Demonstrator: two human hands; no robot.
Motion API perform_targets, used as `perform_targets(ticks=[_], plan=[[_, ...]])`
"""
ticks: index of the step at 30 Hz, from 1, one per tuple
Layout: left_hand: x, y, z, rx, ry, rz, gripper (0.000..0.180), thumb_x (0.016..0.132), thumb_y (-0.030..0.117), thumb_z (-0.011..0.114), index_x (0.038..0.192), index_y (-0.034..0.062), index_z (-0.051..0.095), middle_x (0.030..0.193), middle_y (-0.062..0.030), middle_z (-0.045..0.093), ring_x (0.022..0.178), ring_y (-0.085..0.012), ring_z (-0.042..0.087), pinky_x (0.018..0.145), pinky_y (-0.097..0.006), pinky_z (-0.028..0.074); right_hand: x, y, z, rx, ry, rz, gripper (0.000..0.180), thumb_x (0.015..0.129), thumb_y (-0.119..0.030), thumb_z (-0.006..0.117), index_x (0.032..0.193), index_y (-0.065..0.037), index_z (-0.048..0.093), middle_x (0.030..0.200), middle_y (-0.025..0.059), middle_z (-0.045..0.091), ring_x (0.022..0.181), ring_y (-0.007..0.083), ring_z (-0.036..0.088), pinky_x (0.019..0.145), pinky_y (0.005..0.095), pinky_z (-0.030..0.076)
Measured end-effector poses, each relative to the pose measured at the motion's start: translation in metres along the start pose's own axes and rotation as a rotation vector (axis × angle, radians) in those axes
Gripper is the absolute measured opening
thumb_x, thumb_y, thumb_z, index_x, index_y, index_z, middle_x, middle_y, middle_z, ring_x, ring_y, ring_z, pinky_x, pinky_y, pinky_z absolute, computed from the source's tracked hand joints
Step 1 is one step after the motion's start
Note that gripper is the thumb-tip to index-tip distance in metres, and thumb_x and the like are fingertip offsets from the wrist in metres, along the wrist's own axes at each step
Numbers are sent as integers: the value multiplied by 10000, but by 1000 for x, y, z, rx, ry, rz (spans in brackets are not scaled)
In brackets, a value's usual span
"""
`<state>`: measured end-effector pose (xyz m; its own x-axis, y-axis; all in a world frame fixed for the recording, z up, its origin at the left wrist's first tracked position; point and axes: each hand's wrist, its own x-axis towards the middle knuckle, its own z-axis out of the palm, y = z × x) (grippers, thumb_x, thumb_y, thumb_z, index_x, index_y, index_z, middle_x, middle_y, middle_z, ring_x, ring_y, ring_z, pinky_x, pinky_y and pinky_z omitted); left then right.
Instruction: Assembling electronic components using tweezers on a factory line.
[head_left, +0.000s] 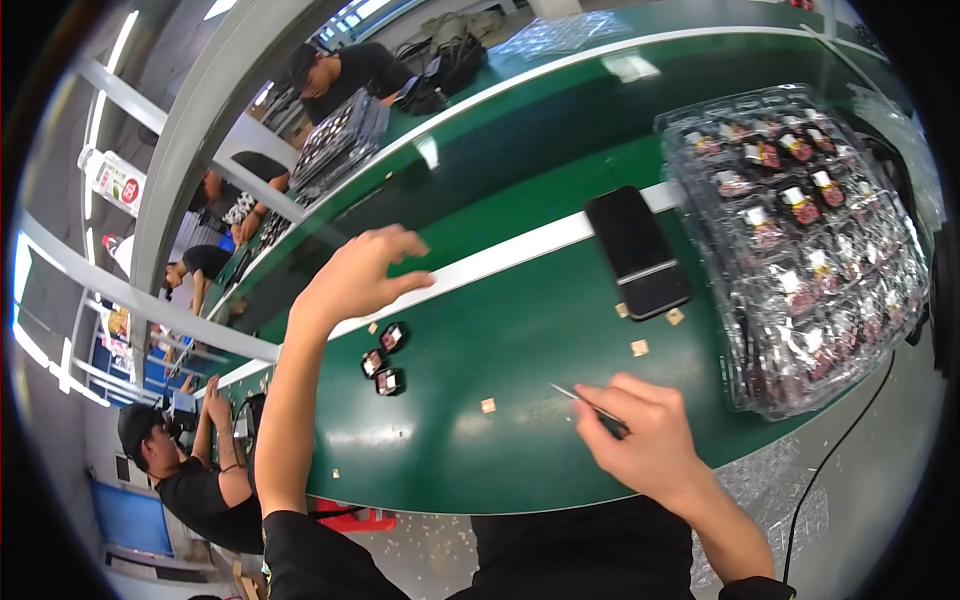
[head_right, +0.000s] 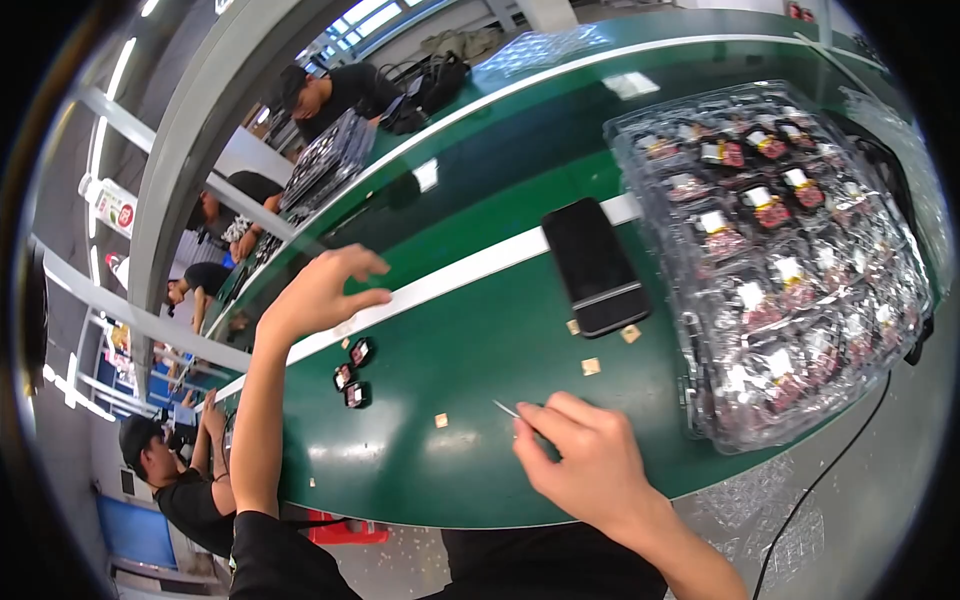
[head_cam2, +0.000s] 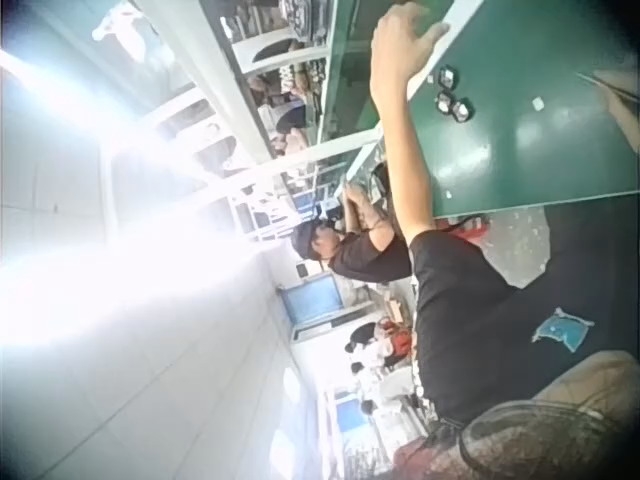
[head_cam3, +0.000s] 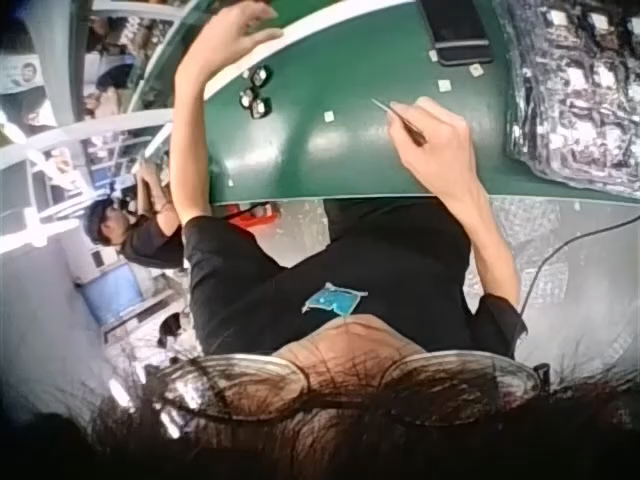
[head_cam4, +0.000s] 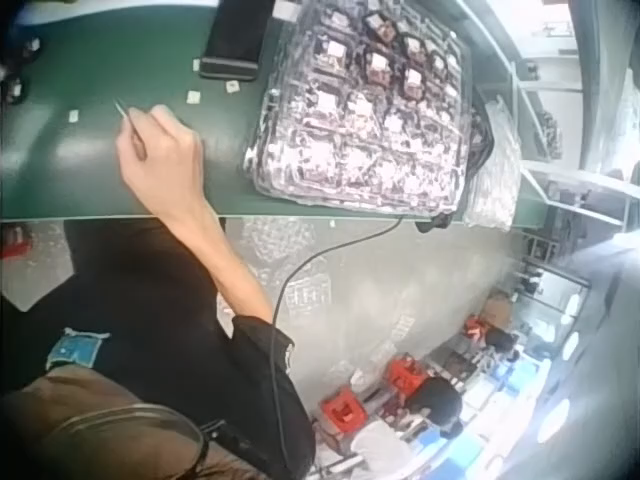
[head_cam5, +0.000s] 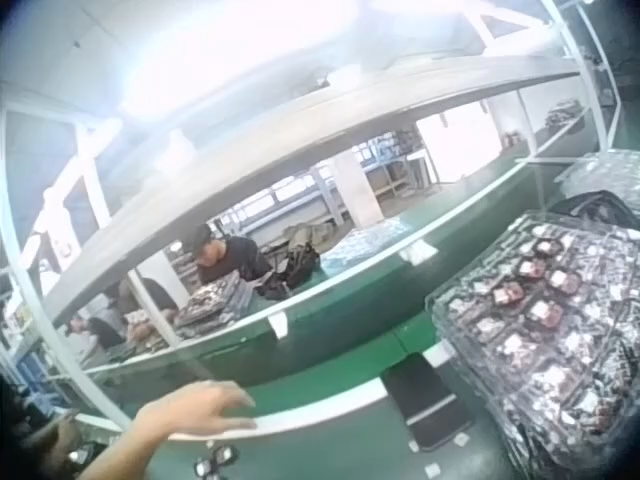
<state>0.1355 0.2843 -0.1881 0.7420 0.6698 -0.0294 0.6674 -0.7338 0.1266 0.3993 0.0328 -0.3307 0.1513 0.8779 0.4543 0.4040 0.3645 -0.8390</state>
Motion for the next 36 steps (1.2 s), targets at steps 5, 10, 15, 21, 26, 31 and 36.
perform_targets(ticks=[5, 10, 15, 21, 26, 31, 36], plan=[[-76, -34, 21, 56, -132, -331, 573, 817, 411, 956, 1219, 47, 772, 1157, -159, 788, 1090, -350, 764, 962, -467, 592, -1, 2, 2, -67, -32, 39, 157, 889, -40, 844, 1041, -3, 835, 748, 59, 659, 486, 188, 546, 468, 343, 430], [-102, -36, 55, -109, -54, -236, 511, 862, 326, 936, 1234, 26, 755, 1073, -152, 769, 999, -331, 756, 876, -451, 584, -1, -3, 7, -78, -24, 56, 159, 888, -31, 852, 1043, 1, 838, 721, 48, 636, 472, 153, 508, 453, 324, 394], [-78, 33, 81, -312, 53, -142, 542, 883, 341, 930, 1301, 50, 747, 935, -102, 694, 818, -285, 703, 744, -422, 557, 3, -2, 8, -111, -41, 82, 184, 868, 35, 845, 1051, 23, 854, 695, 43, 678, 517, 90, 547, 472, 272, 385], [-76, 60, 105, -310, 230, 122, 678, 828, 379, 960, 1395, 86, 730, 1100, -77, 681, 861, -292, 669, 736, -415, 535, 5, -2, 7, -117, -42, 78, 183, 874, 43, 845, 1056, 24, 854, 689, 32, 664, 508, 68, 531, 466, 257, 362], [-67, 55, 120, -369, 144, 179, 664, 820, 321, 969, 1407, 111, 741, 1138, -55, 680, 922, -257, 662, 796, -407, 503, 4, 0, 9, -117, -35, 73, 167, 874, 2, 854, 1038, 24, 839, 687, 47, 632, 466, 113, 479, 441, 300, 358], [-60, 53, 124, -481, 82, 152, 608, 764, 205, 999, 1322, 76, 794, 1097, -78, 698, 973, -248, 666, 850, -383, 541, 3, -1, 7, -110, -27, 89, 175, 870, 5, 856, 1043, 22, 845, 697, 39, 645, 468, 100, 485, 438, 288, 355], [-67, 69, 125, -504, 110, 231, 639, 728, 283, 998, 1295, 68, 798, 1145, -76, 738, 1007, -266, 682, 851, -385, 501, 8, -4, 1, 60, -67, 137, 188, 857, 57, 839, 1039, 23, 866, 691, 27, 686, 501, 37, 517, 469, 236, 342]])
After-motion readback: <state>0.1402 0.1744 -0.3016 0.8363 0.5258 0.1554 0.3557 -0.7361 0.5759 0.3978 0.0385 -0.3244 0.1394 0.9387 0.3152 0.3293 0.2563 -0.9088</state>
